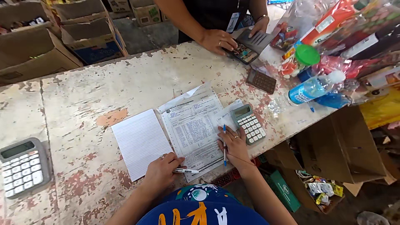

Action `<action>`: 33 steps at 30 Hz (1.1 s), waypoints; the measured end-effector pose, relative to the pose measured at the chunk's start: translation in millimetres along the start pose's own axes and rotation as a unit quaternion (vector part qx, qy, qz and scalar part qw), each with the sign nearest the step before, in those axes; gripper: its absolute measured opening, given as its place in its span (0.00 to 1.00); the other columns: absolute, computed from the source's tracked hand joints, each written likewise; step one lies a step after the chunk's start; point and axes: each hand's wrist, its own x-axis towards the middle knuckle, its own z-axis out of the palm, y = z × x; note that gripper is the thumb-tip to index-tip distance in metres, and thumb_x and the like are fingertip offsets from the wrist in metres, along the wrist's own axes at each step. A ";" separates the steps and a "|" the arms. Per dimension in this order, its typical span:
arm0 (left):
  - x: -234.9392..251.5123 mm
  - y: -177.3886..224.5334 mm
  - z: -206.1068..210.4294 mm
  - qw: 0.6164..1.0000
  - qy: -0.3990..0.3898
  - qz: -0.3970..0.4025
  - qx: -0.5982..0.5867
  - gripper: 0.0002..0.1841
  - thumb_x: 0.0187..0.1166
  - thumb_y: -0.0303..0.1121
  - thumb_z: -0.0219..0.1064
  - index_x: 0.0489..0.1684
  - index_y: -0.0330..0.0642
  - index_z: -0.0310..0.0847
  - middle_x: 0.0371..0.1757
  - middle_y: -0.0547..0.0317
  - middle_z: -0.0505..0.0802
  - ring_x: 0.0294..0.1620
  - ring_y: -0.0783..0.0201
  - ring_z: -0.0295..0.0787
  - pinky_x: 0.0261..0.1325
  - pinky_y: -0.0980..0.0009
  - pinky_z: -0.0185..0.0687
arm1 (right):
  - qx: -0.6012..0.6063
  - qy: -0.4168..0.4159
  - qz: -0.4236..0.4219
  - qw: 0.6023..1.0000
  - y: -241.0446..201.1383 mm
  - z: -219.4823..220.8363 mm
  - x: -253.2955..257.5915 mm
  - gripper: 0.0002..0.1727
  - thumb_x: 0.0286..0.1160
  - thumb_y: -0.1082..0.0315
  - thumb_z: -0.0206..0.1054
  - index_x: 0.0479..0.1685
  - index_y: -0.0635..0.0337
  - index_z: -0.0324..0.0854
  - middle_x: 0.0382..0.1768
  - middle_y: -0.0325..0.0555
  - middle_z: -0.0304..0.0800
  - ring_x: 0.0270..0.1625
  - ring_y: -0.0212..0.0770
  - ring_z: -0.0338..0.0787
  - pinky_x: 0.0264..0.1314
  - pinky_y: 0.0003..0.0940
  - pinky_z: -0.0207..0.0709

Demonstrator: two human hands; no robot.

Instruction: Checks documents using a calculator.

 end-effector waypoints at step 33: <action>135.5 -95.8 -58.3 0.951 -0.078 -0.298 -0.035 0.21 0.88 0.41 0.64 0.67 0.31 0.75 0.45 0.31 0.90 0.46 0.31 0.89 0.52 0.29 0.78 | 0.004 0.040 0.023 0.999 2.0 2.6 -9.6 0.18 0.81 0.55 0.61 0.52 0.56 0.91 0.61 0.48 0.94 0.70 0.57 0.89 0.77 0.74 0.63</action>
